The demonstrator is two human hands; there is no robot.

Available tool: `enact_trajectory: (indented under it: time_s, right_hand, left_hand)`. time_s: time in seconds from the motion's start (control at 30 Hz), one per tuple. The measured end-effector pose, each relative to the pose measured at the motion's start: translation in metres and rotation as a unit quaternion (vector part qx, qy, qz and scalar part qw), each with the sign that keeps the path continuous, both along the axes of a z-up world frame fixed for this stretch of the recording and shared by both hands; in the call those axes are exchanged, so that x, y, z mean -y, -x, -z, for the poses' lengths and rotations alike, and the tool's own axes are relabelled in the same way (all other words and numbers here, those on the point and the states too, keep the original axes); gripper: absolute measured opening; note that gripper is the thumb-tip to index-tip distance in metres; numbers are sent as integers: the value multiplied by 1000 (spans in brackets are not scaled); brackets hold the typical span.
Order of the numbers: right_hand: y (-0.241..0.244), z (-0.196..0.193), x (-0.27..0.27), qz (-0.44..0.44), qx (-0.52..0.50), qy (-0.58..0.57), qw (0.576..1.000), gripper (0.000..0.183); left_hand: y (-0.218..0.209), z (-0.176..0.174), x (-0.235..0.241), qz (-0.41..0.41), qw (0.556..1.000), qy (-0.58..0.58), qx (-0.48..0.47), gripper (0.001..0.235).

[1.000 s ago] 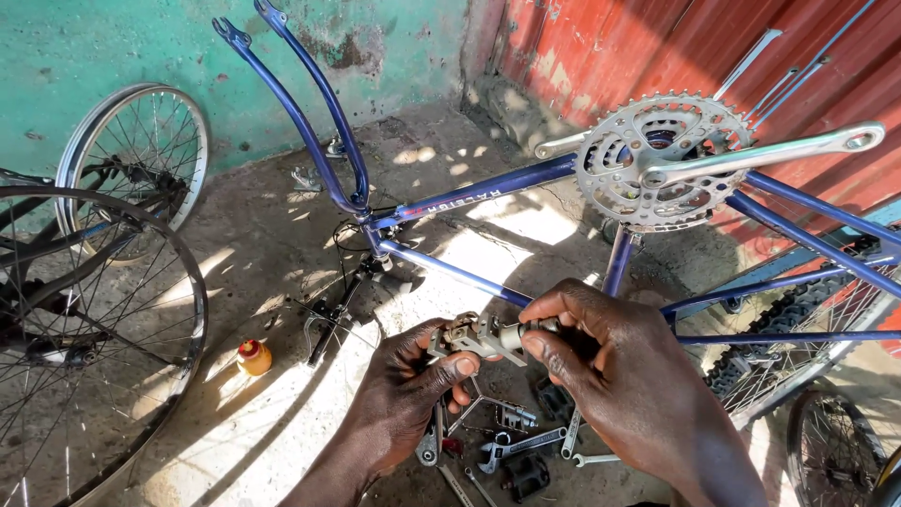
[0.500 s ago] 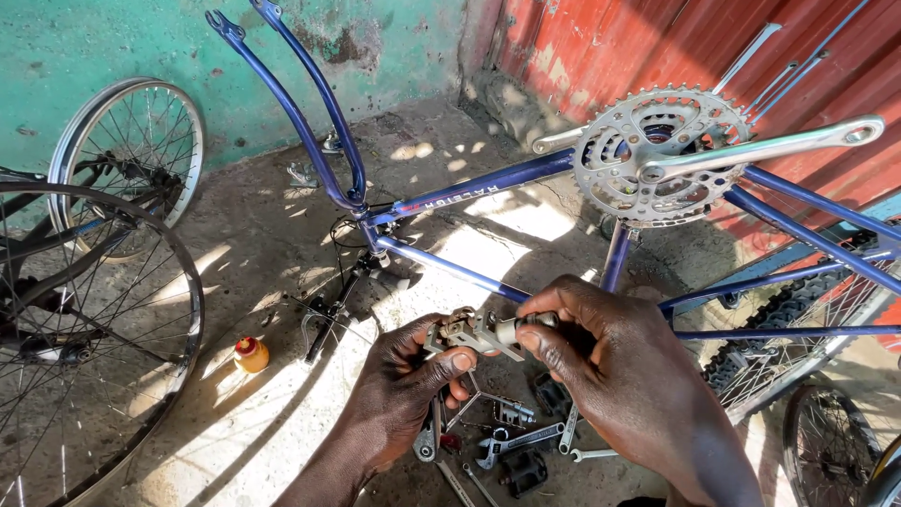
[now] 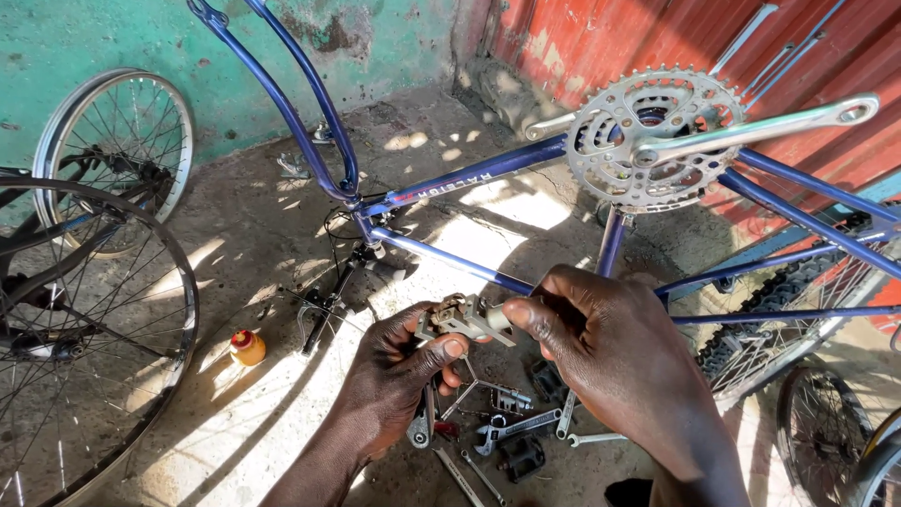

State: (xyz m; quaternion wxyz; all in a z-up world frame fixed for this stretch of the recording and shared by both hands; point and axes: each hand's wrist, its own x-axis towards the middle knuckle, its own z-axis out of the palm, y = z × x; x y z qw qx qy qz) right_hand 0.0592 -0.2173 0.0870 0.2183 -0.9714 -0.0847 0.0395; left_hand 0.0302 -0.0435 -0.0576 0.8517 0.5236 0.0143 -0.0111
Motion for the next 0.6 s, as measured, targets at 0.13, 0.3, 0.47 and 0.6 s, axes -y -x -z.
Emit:
enact_trajectory:
  time_s: [0.13,0.3,0.47,0.6]
  right_hand:
    - [-2,13,15,-107,90,-102,985,12]
    - [0,10,19,-192,72,-161,966,24]
    - [1,7,8,-62,43,-92,993,19]
    - [-7,14,8,-33,10,-139,990,10]
  left_hand:
    - [-1,1,0,-5,1000,11,-24,24]
    - [-1,-1,0,-8,1000,-12,-6,23]
    - [-2,5,1,-13,999,-2,-38,26]
    - [-1,4,1,3,1000,15,-26,27]
